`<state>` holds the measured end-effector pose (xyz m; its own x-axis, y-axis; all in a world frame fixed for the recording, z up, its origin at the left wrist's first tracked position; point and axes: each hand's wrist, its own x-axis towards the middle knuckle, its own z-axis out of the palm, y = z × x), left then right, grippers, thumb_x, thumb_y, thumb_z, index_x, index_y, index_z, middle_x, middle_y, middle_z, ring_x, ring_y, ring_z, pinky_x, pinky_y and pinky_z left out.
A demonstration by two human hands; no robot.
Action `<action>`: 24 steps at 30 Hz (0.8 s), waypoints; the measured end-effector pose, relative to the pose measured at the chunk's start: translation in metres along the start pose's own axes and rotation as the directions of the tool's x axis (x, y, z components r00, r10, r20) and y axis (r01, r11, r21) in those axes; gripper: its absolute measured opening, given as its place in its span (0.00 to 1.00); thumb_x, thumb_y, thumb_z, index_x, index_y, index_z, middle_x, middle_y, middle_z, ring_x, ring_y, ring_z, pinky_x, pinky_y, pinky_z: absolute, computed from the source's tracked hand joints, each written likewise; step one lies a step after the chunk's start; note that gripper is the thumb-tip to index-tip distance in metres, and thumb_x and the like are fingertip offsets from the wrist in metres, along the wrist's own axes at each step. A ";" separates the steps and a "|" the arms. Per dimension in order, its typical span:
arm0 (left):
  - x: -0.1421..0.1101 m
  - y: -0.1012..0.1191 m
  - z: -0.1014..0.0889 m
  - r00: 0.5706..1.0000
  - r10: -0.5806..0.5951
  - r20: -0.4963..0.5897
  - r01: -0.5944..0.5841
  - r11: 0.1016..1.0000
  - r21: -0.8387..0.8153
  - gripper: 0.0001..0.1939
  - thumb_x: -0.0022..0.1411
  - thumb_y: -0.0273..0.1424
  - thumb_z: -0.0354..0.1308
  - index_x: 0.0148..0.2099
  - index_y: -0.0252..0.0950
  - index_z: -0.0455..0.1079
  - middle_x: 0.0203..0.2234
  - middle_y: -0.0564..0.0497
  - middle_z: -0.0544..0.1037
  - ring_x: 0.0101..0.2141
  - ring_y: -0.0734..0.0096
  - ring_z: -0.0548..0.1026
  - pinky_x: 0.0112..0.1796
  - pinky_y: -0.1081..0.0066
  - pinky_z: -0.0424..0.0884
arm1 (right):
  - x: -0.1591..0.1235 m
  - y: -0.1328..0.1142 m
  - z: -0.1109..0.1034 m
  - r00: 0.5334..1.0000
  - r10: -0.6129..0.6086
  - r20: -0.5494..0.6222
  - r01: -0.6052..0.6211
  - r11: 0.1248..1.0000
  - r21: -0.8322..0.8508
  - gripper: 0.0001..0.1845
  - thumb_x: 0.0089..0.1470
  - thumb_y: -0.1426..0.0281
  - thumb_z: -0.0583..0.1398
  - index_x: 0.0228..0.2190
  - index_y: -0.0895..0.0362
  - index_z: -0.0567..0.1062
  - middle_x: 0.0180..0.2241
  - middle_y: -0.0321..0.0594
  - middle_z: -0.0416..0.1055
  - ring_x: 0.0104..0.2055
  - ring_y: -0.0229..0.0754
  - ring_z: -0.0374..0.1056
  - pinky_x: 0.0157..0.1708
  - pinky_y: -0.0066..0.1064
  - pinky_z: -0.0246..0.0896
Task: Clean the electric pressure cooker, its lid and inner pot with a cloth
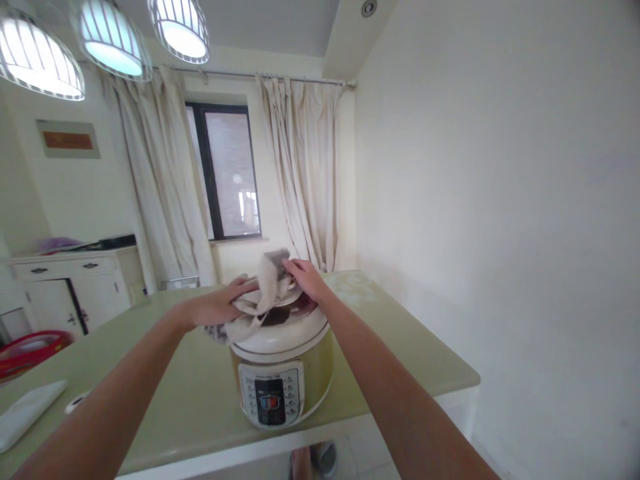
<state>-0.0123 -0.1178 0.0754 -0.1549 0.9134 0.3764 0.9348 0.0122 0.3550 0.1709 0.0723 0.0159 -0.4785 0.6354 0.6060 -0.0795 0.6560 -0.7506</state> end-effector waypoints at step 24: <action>-0.043 0.103 0.074 0.816 0.576 0.035 -0.548 0.755 0.361 0.22 0.60 0.36 0.66 0.57 0.53 0.78 0.55 0.51 0.77 0.55 0.46 0.72 0.62 0.40 0.59 | 0.001 -0.006 -0.004 0.989 0.018 0.149 -0.024 0.999 0.041 0.31 0.64 0.43 0.59 0.41 0.57 0.83 0.40 0.43 0.79 0.47 0.46 0.73 0.52 0.36 0.64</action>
<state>0.1146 -0.1261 0.0328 0.4236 0.7670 0.4819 0.9056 -0.3447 -0.2472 0.1745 0.0703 0.0218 -0.6046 0.5795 0.5465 -0.1035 0.6231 -0.7753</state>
